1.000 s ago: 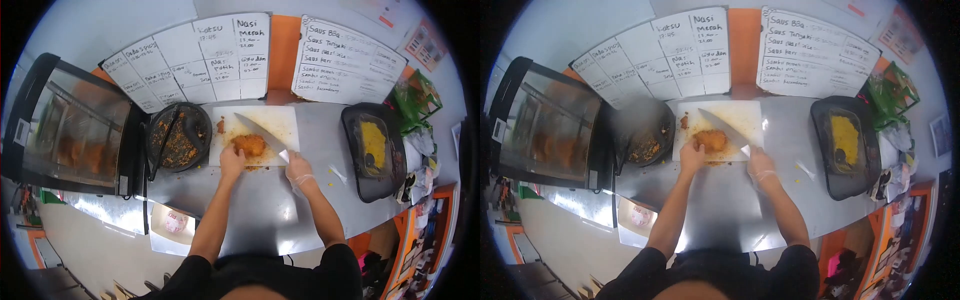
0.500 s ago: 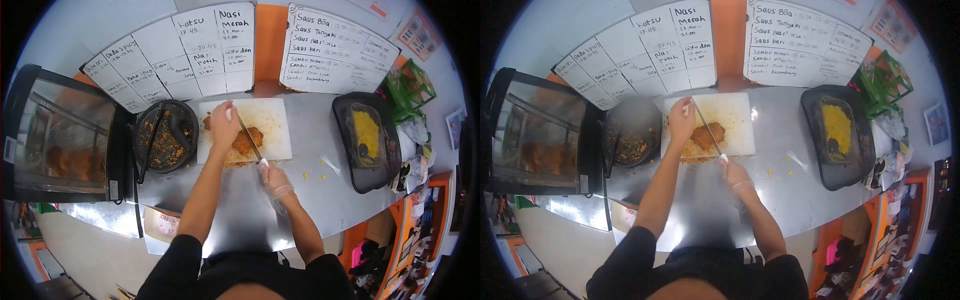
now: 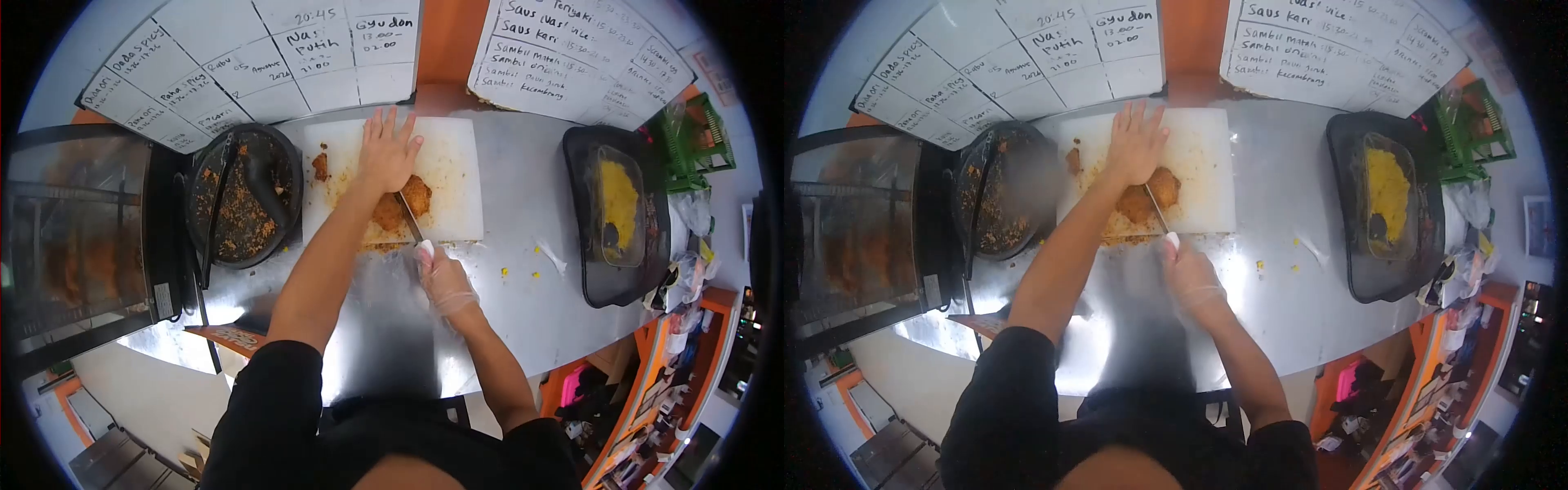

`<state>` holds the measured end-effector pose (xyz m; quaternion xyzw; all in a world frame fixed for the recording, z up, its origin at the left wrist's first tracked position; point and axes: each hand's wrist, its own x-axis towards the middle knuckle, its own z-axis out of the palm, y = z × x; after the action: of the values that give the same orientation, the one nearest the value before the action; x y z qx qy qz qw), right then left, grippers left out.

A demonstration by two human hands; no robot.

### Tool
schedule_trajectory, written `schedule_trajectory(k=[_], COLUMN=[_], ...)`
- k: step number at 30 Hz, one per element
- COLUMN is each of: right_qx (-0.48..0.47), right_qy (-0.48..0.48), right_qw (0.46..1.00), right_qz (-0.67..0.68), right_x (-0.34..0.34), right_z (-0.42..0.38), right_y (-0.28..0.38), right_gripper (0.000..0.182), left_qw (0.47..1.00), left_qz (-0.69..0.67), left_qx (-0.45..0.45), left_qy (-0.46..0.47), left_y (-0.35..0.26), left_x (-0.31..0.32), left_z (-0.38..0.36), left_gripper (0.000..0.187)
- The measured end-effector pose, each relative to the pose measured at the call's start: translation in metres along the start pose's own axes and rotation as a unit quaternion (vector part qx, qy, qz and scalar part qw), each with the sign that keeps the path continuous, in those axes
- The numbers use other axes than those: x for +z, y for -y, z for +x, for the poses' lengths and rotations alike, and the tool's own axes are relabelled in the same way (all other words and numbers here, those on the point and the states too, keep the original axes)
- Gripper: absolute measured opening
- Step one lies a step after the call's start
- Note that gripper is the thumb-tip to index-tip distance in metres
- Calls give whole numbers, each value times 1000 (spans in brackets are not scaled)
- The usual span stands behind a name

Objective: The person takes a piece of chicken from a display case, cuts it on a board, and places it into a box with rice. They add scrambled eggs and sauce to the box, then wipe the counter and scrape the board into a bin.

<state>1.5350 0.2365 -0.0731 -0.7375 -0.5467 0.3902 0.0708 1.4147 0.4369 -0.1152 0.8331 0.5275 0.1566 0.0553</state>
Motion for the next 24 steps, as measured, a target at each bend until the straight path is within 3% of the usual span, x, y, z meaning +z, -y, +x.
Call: schedule_trajectory(k=[2,5,11,18,24], right_qx=[-52,-93,-95,-60,-45], right_qy=[-12,-50,-36,-30,-8], right_qw=[997,993,995,997,998], right_qz=[62,48,9,-29,-48], right_x=[5,2,-17,4,8], right_z=[10,10,-21,-8,-3], right_y=[-18,-24,8,15,20], right_gripper=[49,47,45,44,42], left_qw=[1000,999,994,996,998], left_qz=[-11,-22,-40,-47,37], left_qx=[-17,0,1,-23,-8], left_qy=[19,36,-101,-79,-48], left_y=[-11,-19,-13,12,27], left_x=[-2,-5,-64,-39,-2], left_z=[9,12,-2,-10,-23], left_gripper=[60,60,58,56,53])
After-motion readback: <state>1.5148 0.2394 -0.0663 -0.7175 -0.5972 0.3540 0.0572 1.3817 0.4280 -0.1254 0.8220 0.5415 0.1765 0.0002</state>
